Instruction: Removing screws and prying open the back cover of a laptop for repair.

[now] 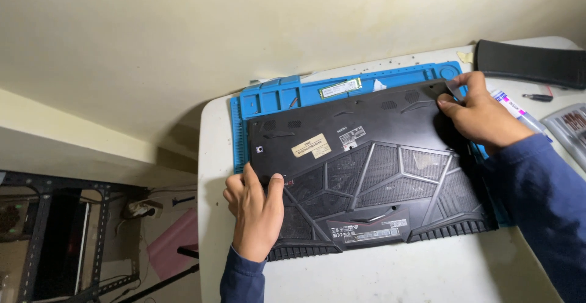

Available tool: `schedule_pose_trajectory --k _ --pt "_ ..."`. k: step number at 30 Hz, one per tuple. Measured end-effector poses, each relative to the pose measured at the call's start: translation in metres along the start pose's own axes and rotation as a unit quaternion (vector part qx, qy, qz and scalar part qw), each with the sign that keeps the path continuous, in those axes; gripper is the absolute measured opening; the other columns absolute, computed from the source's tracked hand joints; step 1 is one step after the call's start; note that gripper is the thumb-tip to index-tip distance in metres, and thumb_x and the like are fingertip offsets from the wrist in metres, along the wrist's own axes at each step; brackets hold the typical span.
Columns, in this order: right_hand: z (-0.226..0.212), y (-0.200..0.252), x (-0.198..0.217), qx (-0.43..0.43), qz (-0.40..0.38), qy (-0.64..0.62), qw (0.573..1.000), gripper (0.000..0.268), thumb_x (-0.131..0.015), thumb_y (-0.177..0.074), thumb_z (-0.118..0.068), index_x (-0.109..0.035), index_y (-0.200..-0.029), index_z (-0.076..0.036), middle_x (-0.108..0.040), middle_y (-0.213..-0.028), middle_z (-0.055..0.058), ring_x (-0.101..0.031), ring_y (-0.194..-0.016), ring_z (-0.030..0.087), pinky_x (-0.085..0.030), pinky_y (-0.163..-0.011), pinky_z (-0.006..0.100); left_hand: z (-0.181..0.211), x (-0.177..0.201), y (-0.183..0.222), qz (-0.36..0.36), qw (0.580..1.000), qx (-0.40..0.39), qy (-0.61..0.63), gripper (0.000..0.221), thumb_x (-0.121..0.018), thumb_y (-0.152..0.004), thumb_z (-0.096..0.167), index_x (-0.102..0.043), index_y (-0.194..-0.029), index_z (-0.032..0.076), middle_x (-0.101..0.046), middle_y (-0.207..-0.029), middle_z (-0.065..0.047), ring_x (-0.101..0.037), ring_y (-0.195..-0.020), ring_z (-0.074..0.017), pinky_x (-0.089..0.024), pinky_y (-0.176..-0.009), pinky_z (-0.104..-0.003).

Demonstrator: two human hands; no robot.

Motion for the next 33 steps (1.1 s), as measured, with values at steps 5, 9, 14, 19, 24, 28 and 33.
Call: schedule_pose_trajectory --k 5,9,14,19,24,28,33 --pt "-0.002 0.005 0.007 0.016 -0.022 0.013 1.0 0.034 -0.057 -0.103 -0.034 -0.042 -0.131 -0.021 -0.057 -0.084 0.015 -0.051 -0.071 0.03 -0.037 -0.069 0.044 0.073 0.007 0.014 0.081 0.966 -0.188 -0.156 0.076 -0.049 -0.095 0.052 -0.04 -0.152 0.002 -0.041 -0.141 -0.021 -0.038 -0.121 -0.0435 -0.035 -0.096 -0.058" --pt "0.001 0.01 0.007 0.007 -0.025 -0.088 0.996 0.035 -0.057 -0.102 -0.025 -0.054 -0.136 -0.023 -0.057 -0.081 0.008 -0.044 -0.06 0.02 -0.036 -0.057 0.037 0.171 -0.014 0.03 0.012 0.851 -0.51 -0.126 0.058 -0.056 -0.09 0.034 -0.053 -0.138 0.001 -0.056 -0.136 -0.021 -0.05 -0.121 -0.0404 -0.039 -0.096 -0.056" --pt "-0.008 0.029 0.017 -0.039 -0.015 -0.184 0.982 0.033 -0.054 -0.095 -0.023 -0.063 -0.127 -0.026 -0.048 -0.066 0.005 -0.036 -0.049 0.015 -0.023 -0.039 0.033 0.204 -0.113 0.057 -0.142 0.656 -0.734 -0.103 0.045 -0.063 -0.084 0.035 -0.067 -0.122 0.01 -0.066 -0.122 -0.01 -0.058 -0.125 -0.0327 -0.041 -0.109 -0.051" --pt "-0.007 0.039 0.028 -0.086 -0.038 -0.274 0.957 0.04 -0.049 -0.085 -0.013 -0.064 -0.121 -0.022 -0.058 -0.082 0.005 -0.049 -0.063 0.016 -0.02 -0.038 0.029 0.217 -0.129 0.057 -0.184 0.593 -0.77 -0.149 0.032 -0.066 -0.079 0.042 -0.065 -0.092 0.012 -0.058 -0.089 -0.006 -0.058 -0.095 -0.0304 -0.04 -0.106 -0.052" --pt "-0.005 0.048 0.027 -0.022 -0.045 -0.249 0.967 0.029 -0.048 -0.098 -0.02 -0.063 -0.122 -0.023 -0.043 -0.058 0.002 -0.031 -0.045 0.014 -0.022 -0.038 0.033 0.218 -0.128 0.056 -0.194 0.59 -0.773 -0.132 0.047 -0.069 -0.071 0.044 -0.062 -0.101 0.008 -0.058 -0.098 -0.009 -0.055 -0.096 -0.0316 -0.039 -0.099 -0.05" --pt "0.018 0.079 0.035 0.006 0.007 -0.196 0.981 0.033 -0.051 -0.095 -0.018 -0.063 -0.125 -0.023 -0.071 -0.109 0.002 -0.065 -0.066 0.019 -0.052 -0.075 0.036 0.217 -0.131 0.055 -0.194 0.59 -0.777 -0.105 0.042 -0.066 -0.073 0.04 -0.063 -0.098 0.006 -0.057 -0.094 -0.009 -0.053 -0.089 -0.0315 -0.041 -0.098 -0.05" --pt "0.069 0.154 0.025 -0.046 0.068 -0.277 0.957 0.026 -0.051 -0.096 -0.009 -0.063 -0.118 -0.015 -0.072 -0.092 0.0 -0.066 -0.067 0.015 -0.053 -0.073 0.028 0.224 -0.128 0.058 -0.211 0.588 -0.775 -0.098 0.037 -0.066 -0.072 0.036 -0.058 -0.092 0.005 -0.054 -0.091 -0.01 -0.052 -0.088 -0.0324 -0.042 -0.102 -0.052"
Point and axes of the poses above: each hand's wrist, its own y-axis away from the middle knuckle, its own x-axis out of the back of the hand, z = x × y, the point moved 1 cm from there along -y, towards the middle knuckle
